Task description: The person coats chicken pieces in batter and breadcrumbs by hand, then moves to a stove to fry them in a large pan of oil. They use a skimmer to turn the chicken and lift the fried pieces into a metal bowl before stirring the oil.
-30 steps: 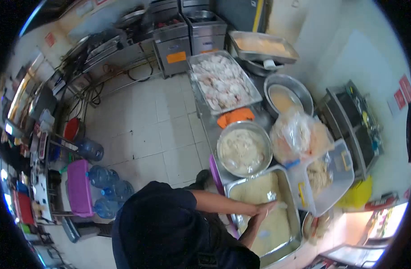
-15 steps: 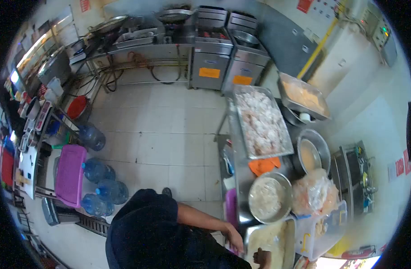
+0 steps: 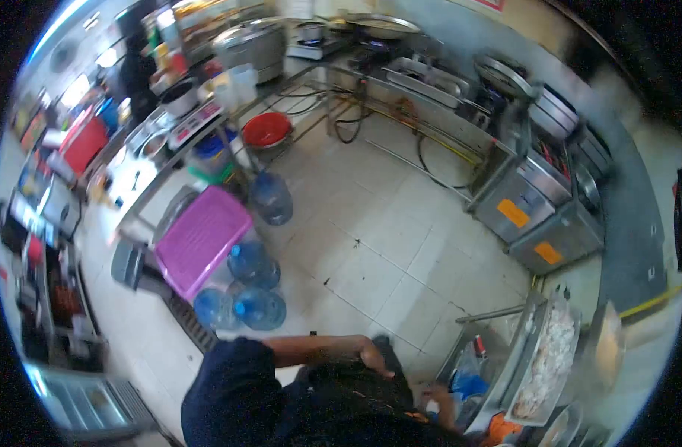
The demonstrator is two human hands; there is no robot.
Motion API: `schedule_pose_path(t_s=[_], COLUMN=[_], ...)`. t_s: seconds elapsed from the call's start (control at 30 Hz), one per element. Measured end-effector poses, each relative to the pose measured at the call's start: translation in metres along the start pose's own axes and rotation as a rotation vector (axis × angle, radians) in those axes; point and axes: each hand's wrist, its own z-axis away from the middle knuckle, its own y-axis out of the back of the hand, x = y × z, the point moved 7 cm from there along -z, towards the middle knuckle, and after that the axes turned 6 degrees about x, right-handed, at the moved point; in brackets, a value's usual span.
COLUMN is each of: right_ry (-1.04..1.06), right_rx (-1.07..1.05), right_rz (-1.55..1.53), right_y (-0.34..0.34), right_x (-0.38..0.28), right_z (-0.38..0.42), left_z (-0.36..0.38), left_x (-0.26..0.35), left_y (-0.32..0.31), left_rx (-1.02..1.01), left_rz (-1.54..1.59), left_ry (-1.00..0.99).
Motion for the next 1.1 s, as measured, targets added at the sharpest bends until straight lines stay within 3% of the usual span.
schedule_pose_path(t_s=[0.07,0.1,0.13,0.23,0.27,0.3,0.33,0.37,0.43,0.5,0.57,0.6,0.67,0.7,0.77,0.87,0.97,1.07,1.1], right_ry=[0.117,0.272,0.192,0.224,0.273,0.296,0.38,0.377,0.134,0.864,0.469,0.464,0.067,0.06,-0.125,-0.096,-0.226,-0.204,-0.069], right_rx=[-0.065,-0.086,-0.037,0.061,0.087,0.101,0.313,0.328,0.34,0.457,0.132,0.155,0.025,0.037,0.198,0.289,0.474,0.505,0.501], right_rz=[0.276,0.392,0.499,0.71,0.765,0.788,0.709,0.387,0.154,0.508,-0.279,-0.295,-0.232,-0.245,-0.545,-0.462,-0.795,-0.95,-0.87], right_y=[0.009,0.008,0.021,0.045,0.053,0.055,0.06,0.079,0.058,0.038,0.028,0.034,0.037,0.047,0.061,0.063,0.079,0.094,0.093], right_x=[0.014,0.02,-0.024,-0.136,-0.173,-0.214,-0.226,-0.294,-0.34,-0.393,-0.403,-0.422,-0.425,-0.426,-0.402,-0.358,-0.359,-0.367,-0.35], right_z=[-0.105,-0.161,-0.159,-0.21,-0.231,-0.245,-0.292,-0.249,-0.276,-0.315,-0.346,-0.347,-0.367,-0.377,-0.385,-0.423,-0.42,-0.443,-0.486], left_z=[0.016,0.037,0.066,0.107,0.12,0.141,0.165,0.194,0.249,0.27,0.27,0.268,0.259,0.254,0.244,0.225,0.21,0.192,0.185], left_x=[-0.001,0.013,0.031,-0.022,-0.085,-0.132,-0.168,-0.196,-0.226,-0.21,-0.19,-0.183,-0.167,-0.162,-0.153,-0.133,-0.102,-0.066,-0.051], left_y=[0.044,0.074,0.116,0.25,0.301,0.347,0.379,0.398,0.415,0.451,0.501,0.528,0.582,0.607,0.658,0.726,0.801,0.885,0.914], left_rx=[0.022,0.106,0.174,0.525,0.705,0.943,1.141,1.285,1.4,1.412,1.371,1.352,1.302,1.276,1.22,1.125,1.077,1.053,1.053], left_rz=[-0.214,0.205,0.631,0.683,0.629,0.684,0.797,0.899,1.007,1.032,1.019,1.011,0.99,0.981,0.936,0.867,0.782,0.679,0.645], left_ry=[-0.145,-0.264,-0.324,-0.282,-0.385,-0.282,-0.133,-0.014,0.152,0.252,0.304,0.319,0.336,0.346,0.363,0.373,0.353,0.315,0.299])
